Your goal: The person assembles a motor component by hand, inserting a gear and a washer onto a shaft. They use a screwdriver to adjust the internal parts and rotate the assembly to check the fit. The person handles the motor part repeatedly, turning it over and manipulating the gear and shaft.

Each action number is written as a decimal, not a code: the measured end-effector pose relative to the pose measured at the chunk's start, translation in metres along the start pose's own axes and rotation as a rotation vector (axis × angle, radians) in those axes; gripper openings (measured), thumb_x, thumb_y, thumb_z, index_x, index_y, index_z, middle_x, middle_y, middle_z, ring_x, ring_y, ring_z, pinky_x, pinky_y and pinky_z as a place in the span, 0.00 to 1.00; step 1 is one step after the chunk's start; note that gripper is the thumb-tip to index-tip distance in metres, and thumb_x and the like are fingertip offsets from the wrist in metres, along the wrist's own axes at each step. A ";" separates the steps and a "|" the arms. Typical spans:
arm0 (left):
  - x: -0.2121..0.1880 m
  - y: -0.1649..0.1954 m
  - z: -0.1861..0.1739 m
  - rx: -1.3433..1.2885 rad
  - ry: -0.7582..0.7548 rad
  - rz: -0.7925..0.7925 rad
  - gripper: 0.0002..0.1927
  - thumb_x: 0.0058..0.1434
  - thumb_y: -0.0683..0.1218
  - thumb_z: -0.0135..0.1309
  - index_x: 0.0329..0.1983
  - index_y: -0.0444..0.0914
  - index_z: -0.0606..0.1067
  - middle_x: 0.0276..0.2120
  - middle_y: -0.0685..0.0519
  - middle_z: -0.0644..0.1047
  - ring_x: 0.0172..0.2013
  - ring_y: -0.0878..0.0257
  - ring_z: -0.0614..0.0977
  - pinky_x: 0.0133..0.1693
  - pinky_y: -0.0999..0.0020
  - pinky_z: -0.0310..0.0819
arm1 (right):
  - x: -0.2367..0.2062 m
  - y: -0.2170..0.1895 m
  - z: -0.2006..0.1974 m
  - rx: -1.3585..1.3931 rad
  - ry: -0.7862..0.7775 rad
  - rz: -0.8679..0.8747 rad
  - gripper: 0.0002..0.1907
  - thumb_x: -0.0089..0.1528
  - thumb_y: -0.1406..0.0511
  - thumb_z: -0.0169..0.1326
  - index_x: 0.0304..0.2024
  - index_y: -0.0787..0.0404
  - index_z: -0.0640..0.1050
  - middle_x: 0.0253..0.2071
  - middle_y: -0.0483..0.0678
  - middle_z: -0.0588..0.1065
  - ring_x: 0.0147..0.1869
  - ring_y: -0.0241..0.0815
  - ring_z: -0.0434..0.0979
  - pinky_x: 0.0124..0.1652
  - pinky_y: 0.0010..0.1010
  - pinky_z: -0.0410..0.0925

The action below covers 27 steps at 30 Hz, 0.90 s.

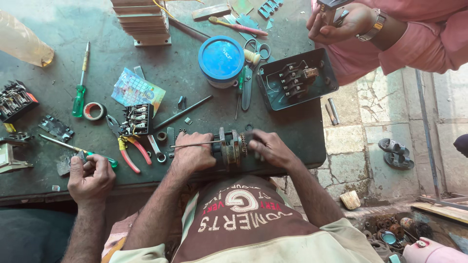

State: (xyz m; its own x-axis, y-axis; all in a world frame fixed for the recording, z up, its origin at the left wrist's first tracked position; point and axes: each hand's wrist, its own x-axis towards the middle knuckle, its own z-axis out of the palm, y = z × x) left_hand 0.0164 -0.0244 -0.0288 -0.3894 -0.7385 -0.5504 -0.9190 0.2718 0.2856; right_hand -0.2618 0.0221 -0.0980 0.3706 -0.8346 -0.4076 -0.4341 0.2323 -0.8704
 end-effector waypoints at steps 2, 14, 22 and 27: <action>0.000 0.000 -0.002 -0.011 -0.031 -0.009 0.18 0.47 0.48 0.60 0.42 0.42 0.79 0.35 0.47 0.83 0.43 0.49 0.84 0.55 0.51 0.69 | -0.003 -0.010 0.002 -0.068 0.048 -0.162 0.40 0.63 0.41 0.47 0.69 0.57 0.64 0.47 0.58 0.77 0.43 0.47 0.81 0.40 0.42 0.76; -0.004 0.004 -0.003 0.011 -0.018 0.010 0.20 0.48 0.48 0.60 0.45 0.43 0.79 0.35 0.47 0.83 0.41 0.51 0.85 0.50 0.55 0.73 | 0.008 -0.016 0.049 -0.392 0.395 -0.428 0.40 0.68 0.38 0.31 0.67 0.60 0.63 0.37 0.59 0.76 0.41 0.62 0.80 0.41 0.51 0.70; -0.011 0.006 0.006 0.049 0.134 0.045 0.20 0.45 0.48 0.63 0.43 0.42 0.78 0.34 0.50 0.82 0.40 0.54 0.84 0.52 0.51 0.64 | 0.015 -0.026 0.059 -0.207 0.460 -0.420 0.28 0.70 0.48 0.35 0.59 0.63 0.66 0.35 0.57 0.79 0.39 0.59 0.83 0.41 0.48 0.73; -0.012 0.006 0.010 0.083 0.147 0.065 0.20 0.47 0.50 0.63 0.43 0.41 0.77 0.34 0.51 0.82 0.41 0.56 0.84 0.55 0.48 0.60 | 0.009 -0.028 0.057 -0.180 0.401 -0.382 0.31 0.70 0.45 0.35 0.60 0.62 0.66 0.38 0.58 0.78 0.42 0.58 0.83 0.43 0.47 0.73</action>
State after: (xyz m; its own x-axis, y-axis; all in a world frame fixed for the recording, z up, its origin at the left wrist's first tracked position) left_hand 0.0151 -0.0080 -0.0289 -0.4404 -0.7984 -0.4107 -0.8965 0.3670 0.2481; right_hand -0.1992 0.0367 -0.0929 0.2029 -0.9748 0.0928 -0.4765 -0.1811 -0.8603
